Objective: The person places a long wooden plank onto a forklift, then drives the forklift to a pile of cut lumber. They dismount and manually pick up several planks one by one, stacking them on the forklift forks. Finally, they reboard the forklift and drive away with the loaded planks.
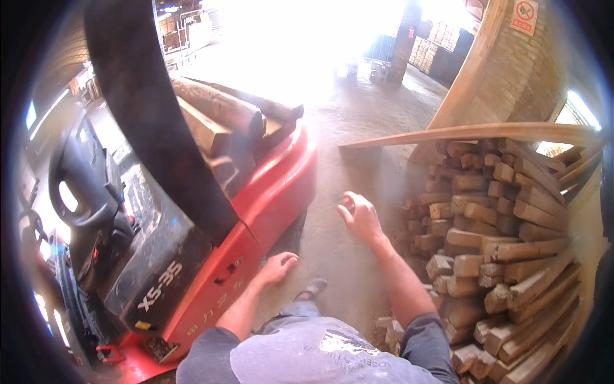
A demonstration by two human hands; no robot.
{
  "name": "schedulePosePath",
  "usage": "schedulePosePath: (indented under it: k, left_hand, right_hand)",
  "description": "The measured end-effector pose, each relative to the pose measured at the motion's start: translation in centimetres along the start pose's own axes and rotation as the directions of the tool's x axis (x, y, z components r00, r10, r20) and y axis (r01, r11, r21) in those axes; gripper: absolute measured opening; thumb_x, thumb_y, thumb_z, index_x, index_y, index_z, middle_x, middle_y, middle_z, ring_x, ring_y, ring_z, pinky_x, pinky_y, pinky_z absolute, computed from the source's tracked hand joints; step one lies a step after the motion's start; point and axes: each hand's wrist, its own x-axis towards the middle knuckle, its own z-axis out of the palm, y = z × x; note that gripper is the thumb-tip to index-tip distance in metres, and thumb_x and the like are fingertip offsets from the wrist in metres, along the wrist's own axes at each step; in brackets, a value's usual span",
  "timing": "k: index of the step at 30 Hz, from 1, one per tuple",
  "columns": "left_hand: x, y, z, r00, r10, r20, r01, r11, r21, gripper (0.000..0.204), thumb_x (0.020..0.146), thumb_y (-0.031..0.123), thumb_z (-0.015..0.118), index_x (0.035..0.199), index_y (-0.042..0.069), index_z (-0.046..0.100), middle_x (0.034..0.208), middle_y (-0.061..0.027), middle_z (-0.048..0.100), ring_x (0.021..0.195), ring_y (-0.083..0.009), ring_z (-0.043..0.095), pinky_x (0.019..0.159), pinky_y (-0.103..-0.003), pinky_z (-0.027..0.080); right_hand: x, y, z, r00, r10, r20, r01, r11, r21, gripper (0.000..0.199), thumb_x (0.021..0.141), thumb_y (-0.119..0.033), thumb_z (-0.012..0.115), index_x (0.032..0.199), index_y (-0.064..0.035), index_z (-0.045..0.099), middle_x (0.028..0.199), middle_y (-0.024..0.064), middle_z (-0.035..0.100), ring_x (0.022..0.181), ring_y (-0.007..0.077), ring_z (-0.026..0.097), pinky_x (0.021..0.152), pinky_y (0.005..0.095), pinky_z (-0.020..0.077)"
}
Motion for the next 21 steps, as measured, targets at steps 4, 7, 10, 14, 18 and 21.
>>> schedulePosePath:
  k: [4,7,10,14,18,21]
  left_hand:
    - [8.9,4.5,0.0,0.997,0.077,0.015,-0.076,0.996,-0.057,0.047,0.11,0.048,0.072,0.137,0.009,0.077,0.127,-0.0143,0.082,0.116,-0.0241,0.078,0.102,-0.042,0.06]
    - [14.1,8.2,-0.8,0.97,0.237,0.058,-0.225,0.961,-0.162,0.052,0.112,0.049,0.071,0.139,0.004,0.074,0.123,-0.0119,0.082,0.114,-0.0195,0.076,0.103,-0.039,0.06]
    - [16.2,10.9,-1.9,0.948,0.314,0.057,-0.297,0.932,-0.207,0.057,0.113,0.053,0.069,0.139,0.002,0.073,0.119,-0.0102,0.081,0.113,-0.0179,0.075,0.102,-0.038,0.06]
    - [17.7,12.7,-3.4,0.937,0.35,0.0,-0.336,0.9,-0.276,0.052,0.115,0.048,0.066,0.137,0.001,0.073,0.117,-0.0105,0.081,0.111,-0.019,0.076,0.102,-0.038,0.06]
    - [20.7,13.3,-3.7,0.971,0.23,-0.071,-0.239,0.886,-0.398,0.056,0.117,0.052,0.062,0.132,0.0,0.074,0.114,-0.0105,0.08,0.108,-0.0175,0.076,0.101,-0.037,0.059]
    - [23.4,14.2,-4.0,0.946,0.285,-0.152,-0.322,0.785,-0.529,0.068,0.115,0.065,0.055,0.137,0.003,0.072,0.113,-0.009,0.079,0.104,-0.0182,0.075,0.097,-0.036,0.059]
  right_hand:
    - [17.6,-0.6,2.6,0.964,-0.178,-0.197,0.155,0.98,-0.129,0.06,0.096,-0.027,0.089,0.143,0.0031,0.067,0.125,0.0262,0.076,0.112,0.0403,0.076,0.1,0.0473,0.0602]
    - [30.0,-2.6,4.5,0.935,-0.286,-0.211,0.26,0.955,-0.14,0.065,0.094,-0.038,0.089,0.14,0.0029,0.068,0.124,0.0268,0.075,0.121,0.0424,0.072,0.106,0.0503,0.057]
    - [37.6,-4.7,5.7,0.981,-0.131,0.146,0.138,0.989,-0.045,0.072,0.091,-0.046,0.091,0.139,0.0019,0.069,0.13,0.0268,0.074,0.124,0.0422,0.071,0.109,0.0519,0.0553]
    - [41.0,-6.7,9.7,0.935,0.006,0.355,-0.006,1.0,-0.002,0.081,0.085,-0.05,0.095,0.14,0.0026,0.066,0.134,0.0289,0.07,0.129,0.0424,0.067,0.111,0.0526,0.0538]
    - [39.5,-6.0,11.8,0.991,-0.023,0.131,0.039,0.992,-0.12,0.087,0.088,-0.041,0.095,0.149,0.006,0.055,0.138,0.0313,0.066,0.13,0.0472,0.064,0.111,0.0533,0.0544]
    - [35.5,-4.7,8.3,0.98,-0.165,0.115,0.183,0.969,-0.165,0.088,0.088,-0.04,0.094,0.151,0.0046,0.053,0.139,0.0304,0.064,0.128,0.0482,0.065,0.109,0.0542,0.0556]
